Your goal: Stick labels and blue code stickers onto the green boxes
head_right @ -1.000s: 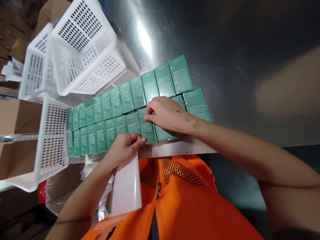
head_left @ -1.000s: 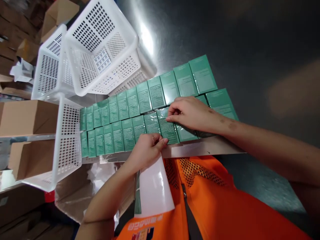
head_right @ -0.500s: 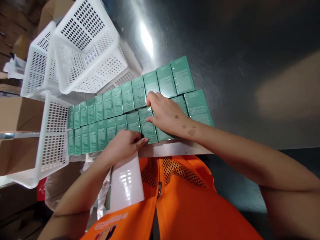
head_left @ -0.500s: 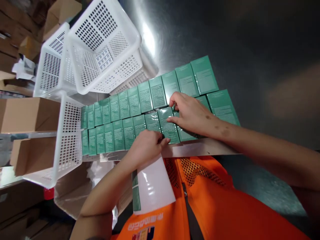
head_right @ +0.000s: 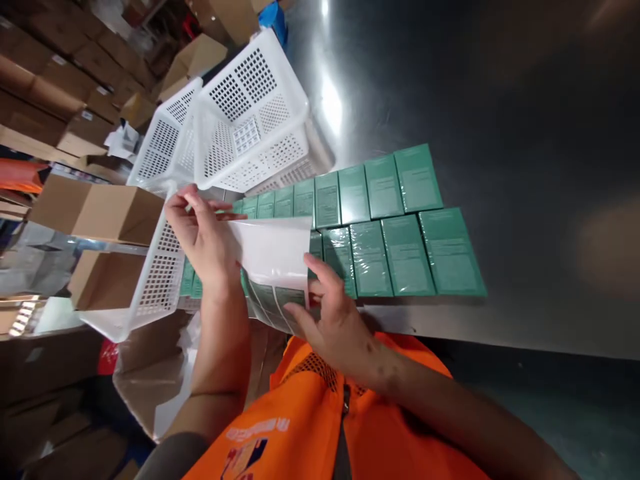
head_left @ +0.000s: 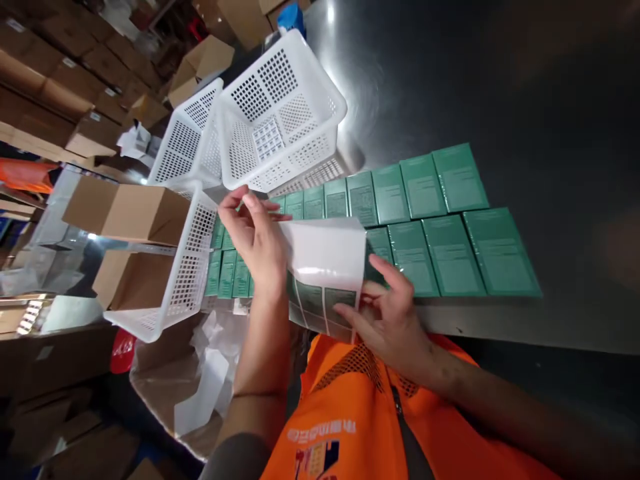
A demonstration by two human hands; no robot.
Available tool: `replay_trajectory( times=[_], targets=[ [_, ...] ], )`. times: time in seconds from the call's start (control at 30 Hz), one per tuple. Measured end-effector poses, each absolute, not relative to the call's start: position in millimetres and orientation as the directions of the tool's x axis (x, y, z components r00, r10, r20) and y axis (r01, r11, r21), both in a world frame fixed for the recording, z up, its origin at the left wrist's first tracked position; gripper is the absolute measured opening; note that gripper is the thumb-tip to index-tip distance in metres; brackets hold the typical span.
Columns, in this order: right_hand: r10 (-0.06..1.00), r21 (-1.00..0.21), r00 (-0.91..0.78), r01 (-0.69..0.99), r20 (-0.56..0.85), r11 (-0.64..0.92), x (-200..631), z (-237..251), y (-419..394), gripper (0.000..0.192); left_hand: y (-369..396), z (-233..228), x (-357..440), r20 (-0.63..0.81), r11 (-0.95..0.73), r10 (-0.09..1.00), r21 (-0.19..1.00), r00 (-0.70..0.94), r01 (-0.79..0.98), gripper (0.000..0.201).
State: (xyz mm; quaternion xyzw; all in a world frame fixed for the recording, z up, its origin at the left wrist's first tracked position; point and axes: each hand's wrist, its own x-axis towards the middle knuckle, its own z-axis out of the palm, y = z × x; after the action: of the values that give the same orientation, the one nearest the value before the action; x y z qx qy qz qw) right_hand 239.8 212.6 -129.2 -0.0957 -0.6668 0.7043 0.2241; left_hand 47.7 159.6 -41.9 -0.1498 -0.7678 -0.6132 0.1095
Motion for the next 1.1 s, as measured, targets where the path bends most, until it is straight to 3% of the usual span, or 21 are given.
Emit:
replay_trajectory(
  times=[0.07,0.13,0.27,0.33,0.43,0.57,0.67,0.73,0.83,0.93,1.0,1.07,1.1],
  targets=[
    [0.506,-0.971,-0.830,-0.216,0.237,0.099,234,-128,218,0.061,152,-45,47,0.276,0.083,0.067,0.956,-0.959,0.281,0.028],
    [0.523,-0.968,-0.815,-0.187,0.249,0.171,232,-122,231,0.057,133,-50,46,0.160,0.031,0.130,0.986,-0.979,0.165,0.043],
    [0.589,-0.965,-0.768,-0.151,0.250,0.213,233,-110,250,0.062,88,-61,56,-0.225,0.136,0.533,0.974,-0.816,-0.180,0.077],
    [0.578,-0.953,-0.773,-0.114,0.264,0.282,232,-105,254,0.052,75,-63,68,-0.213,0.143,0.584,0.977,-0.783,-0.159,0.091],
    [0.546,-0.934,-0.794,-0.075,0.268,0.349,229,-98,254,0.037,68,-61,85,-0.043,0.125,0.536,0.992,-0.843,0.029,0.105],
    [0.574,-0.953,-0.783,-0.078,0.240,0.292,229,-92,254,0.026,67,-57,84,0.059,0.262,0.548,0.935,-0.834,0.239,0.085],
    [0.641,-0.954,-0.720,-0.095,0.264,0.286,231,-91,255,0.015,71,-60,74,0.309,0.319,0.561,0.775,-0.768,0.545,0.075],
    [0.679,-0.958,-0.686,-0.100,0.263,0.270,233,-90,256,0.010,78,-62,71,0.427,0.244,0.583,0.719,-0.691,0.651,0.066],
    [0.669,-0.974,-0.711,-0.105,0.214,0.199,236,-87,260,0.007,88,-64,72,0.431,0.015,0.613,0.832,-0.662,0.555,0.058],
    [0.669,-0.994,-0.735,-0.050,0.106,0.102,239,-85,263,0.008,95,-62,74,0.325,-0.023,0.601,0.920,-0.730,0.390,0.071],
    [0.695,-0.998,-0.718,0.004,0.045,0.068,241,-84,266,0.013,96,-61,73,0.249,0.028,0.628,0.940,-0.737,0.341,0.051],
    [0.714,-0.996,-0.699,0.036,0.031,0.079,243,-84,268,0.014,96,-62,71,0.270,0.035,0.651,0.923,-0.710,0.383,0.018],
    [0.718,-0.995,-0.695,0.044,0.036,0.093,243,-85,269,0.014,96,-62,70,0.297,0.035,0.654,0.907,-0.696,0.421,0.012]
  ],
)
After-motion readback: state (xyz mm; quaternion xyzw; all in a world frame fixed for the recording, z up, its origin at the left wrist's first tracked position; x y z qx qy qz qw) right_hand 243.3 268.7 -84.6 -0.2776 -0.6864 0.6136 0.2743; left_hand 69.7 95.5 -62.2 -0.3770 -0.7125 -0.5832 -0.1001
